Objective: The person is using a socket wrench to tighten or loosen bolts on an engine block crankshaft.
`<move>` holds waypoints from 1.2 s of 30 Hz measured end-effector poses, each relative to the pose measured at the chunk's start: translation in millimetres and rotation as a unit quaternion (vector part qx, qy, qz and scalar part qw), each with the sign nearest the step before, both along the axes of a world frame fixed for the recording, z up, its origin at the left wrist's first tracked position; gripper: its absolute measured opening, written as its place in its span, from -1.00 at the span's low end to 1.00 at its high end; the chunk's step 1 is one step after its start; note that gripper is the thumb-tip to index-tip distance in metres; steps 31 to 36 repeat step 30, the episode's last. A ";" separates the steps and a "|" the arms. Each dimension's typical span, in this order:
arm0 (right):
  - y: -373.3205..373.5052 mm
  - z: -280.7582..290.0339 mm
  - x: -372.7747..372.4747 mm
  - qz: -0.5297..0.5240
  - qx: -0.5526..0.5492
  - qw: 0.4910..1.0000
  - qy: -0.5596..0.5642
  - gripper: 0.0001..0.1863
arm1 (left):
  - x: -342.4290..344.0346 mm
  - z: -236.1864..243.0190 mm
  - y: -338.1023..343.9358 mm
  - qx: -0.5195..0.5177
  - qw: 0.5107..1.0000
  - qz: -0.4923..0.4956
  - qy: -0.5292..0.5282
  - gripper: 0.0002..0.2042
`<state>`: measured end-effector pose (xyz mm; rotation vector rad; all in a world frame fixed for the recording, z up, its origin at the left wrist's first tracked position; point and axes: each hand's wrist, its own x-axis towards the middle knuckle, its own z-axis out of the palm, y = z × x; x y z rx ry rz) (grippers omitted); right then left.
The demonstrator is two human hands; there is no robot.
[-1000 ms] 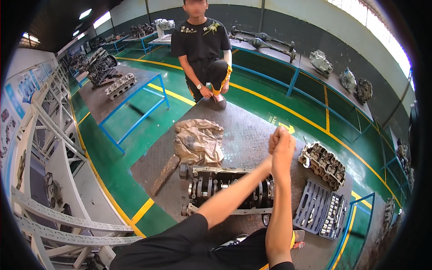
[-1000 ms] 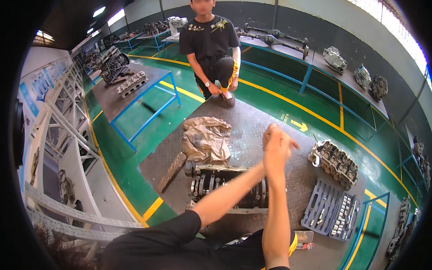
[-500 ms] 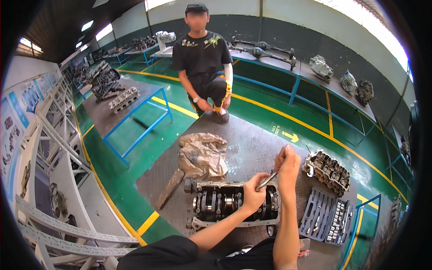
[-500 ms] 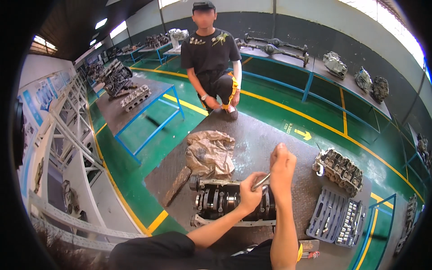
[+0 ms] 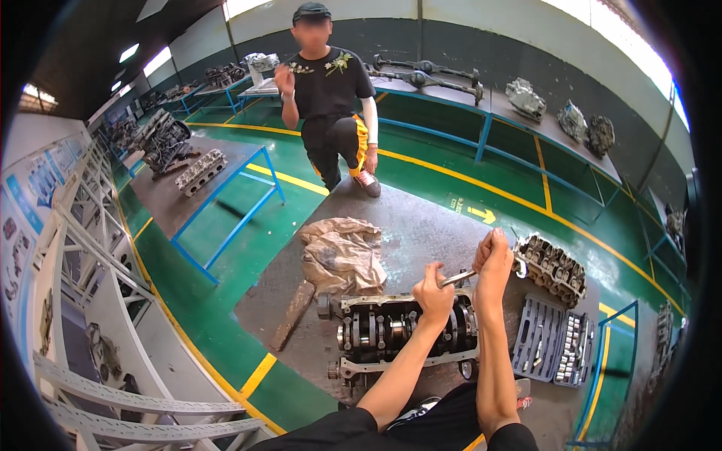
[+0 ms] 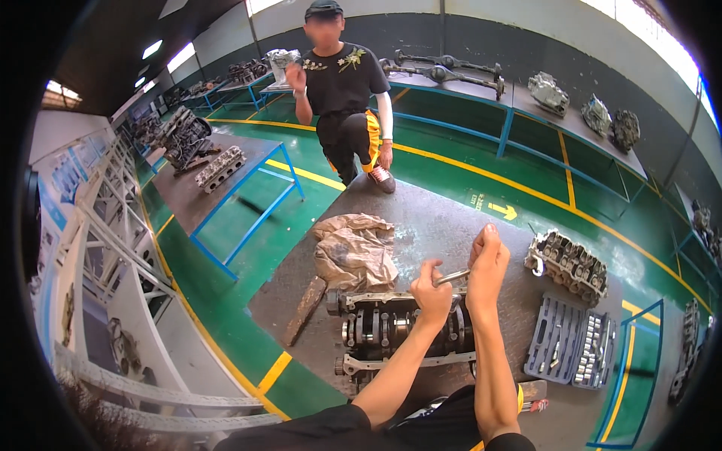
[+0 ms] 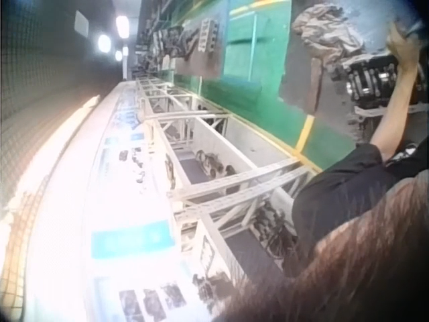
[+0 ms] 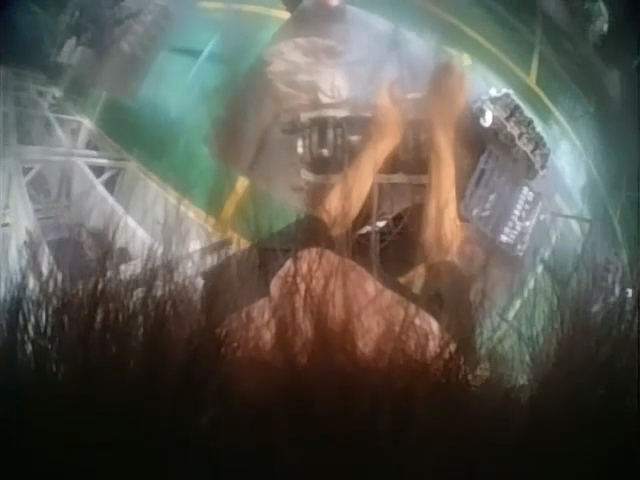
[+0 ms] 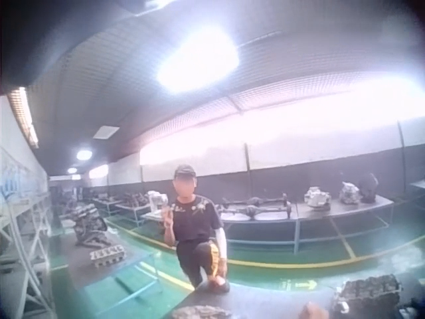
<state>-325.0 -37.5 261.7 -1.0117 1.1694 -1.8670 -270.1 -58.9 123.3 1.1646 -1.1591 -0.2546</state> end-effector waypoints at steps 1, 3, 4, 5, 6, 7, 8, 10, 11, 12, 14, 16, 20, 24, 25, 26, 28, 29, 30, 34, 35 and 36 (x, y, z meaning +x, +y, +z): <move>3.7 -0.4 3.3 -0.007 0.001 1.000 -0.006 -0.54 | 1.7 -2.7 0.9 -0.010 1.000 -0.005 -0.001 -0.81; 8.8 -3.6 8.3 -0.017 0.000 1.000 0.012 -0.55 | 6.6 -6.4 4.8 -0.018 1.000 -0.011 -0.001 -0.81; 11.8 -3.4 11.2 -0.018 0.003 1.000 0.013 -0.55 | 9.2 -6.9 6.6 -0.015 1.000 -0.023 -0.002 -0.82; 13.7 -2.5 13.7 -0.024 -0.001 1.000 0.013 -0.56 | 11.0 -8.1 8.8 -0.011 0.999 -0.036 -0.004 -0.82; 16.1 -3.8 12.4 -0.030 -0.002 0.999 0.015 -0.56 | 10.4 -3.6 14.5 0.018 0.999 -0.046 0.006 -0.81; 15.4 -4.6 11.7 -0.026 0.002 1.000 0.016 -0.54 | 12.9 -5.6 10.9 -0.013 0.999 -0.047 -0.005 -0.80; 11.7 -2.0 12.8 -0.024 0.005 1.000 0.015 -0.54 | 15.6 -8.1 6.5 -0.043 0.998 -0.049 -0.017 -0.79; 7.2 -2.6 9.3 0.000 -0.009 1.000 0.026 -0.51 | 21.6 -5.1 2.0 -0.007 0.994 -0.103 -0.039 -0.78; 6.9 -4.2 3.8 0.017 -0.019 0.999 0.037 -0.49 | 23.0 0.1 4.9 0.010 0.985 -0.170 0.002 -0.78; 4.5 -4.7 -8.0 0.025 -0.031 0.998 0.049 -0.45 | 19.5 9.0 8.0 0.025 0.969 -0.242 0.046 -0.77; -2.0 -19.4 -37.9 0.021 -0.044 0.995 0.081 -0.43 | 14.0 19.3 23.4 0.162 0.924 -0.339 0.076 -0.80; -2.9 -16.8 -35.4 0.032 -0.057 0.988 0.137 -0.41 | 21.4 32.0 24.4 0.057 0.945 -0.320 0.045 -0.84; 0.6 4.9 -31.3 0.069 -0.111 0.986 0.108 -0.39 | 35.1 47.5 20.6 0.065 0.918 -0.390 0.033 -0.90; 37.1 37.8 -51.9 0.077 -0.157 0.984 0.036 -0.41 | 33.8 82.3 37.0 0.034 0.859 -0.510 0.044 -0.77; 42.9 41.6 -53.5 0.072 -0.156 0.984 0.037 -0.41 | 31.8 82.2 43.8 0.036 0.869 -0.493 0.026 -0.75; 48.5 44.1 -53.3 0.069 -0.147 0.986 0.028 -0.41 | 29.3 80.5 49.9 0.038 0.879 -0.476 0.009 -0.72; 52.2 40.9 -40.6 0.054 -0.127 0.990 0.018 -0.40 | 34.2 67.5 59.0 0.039 0.882 -0.469 0.035 -0.72; 49.9 36.6 -34.2 0.042 -0.119 0.991 0.044 -0.40 | 36.6 59.9 62.0 0.037 0.885 -0.459 0.062 -0.71; 49.8 32.6 -33.5 0.023 -0.110 0.991 0.077 -0.40 | 34.0 54.8 65.2 0.052 0.872 -0.476 0.106 -0.74; 49.8 32.6 -33.5 0.023 -0.110 0.991 0.077 -0.40 | 34.0 54.8 65.2 0.052 0.872 -0.476 0.106 -0.74; 49.8 32.6 -33.5 0.023 -0.110 0.991 0.077 -0.40 | 34.0 54.8 65.2 0.052 0.872 -0.476 0.106 -0.74; 49.8 32.6 -33.5 0.023 -0.110 0.991 0.077 -0.40 | 34.0 54.8 65.2 0.052 0.872 -0.476 0.106 -0.74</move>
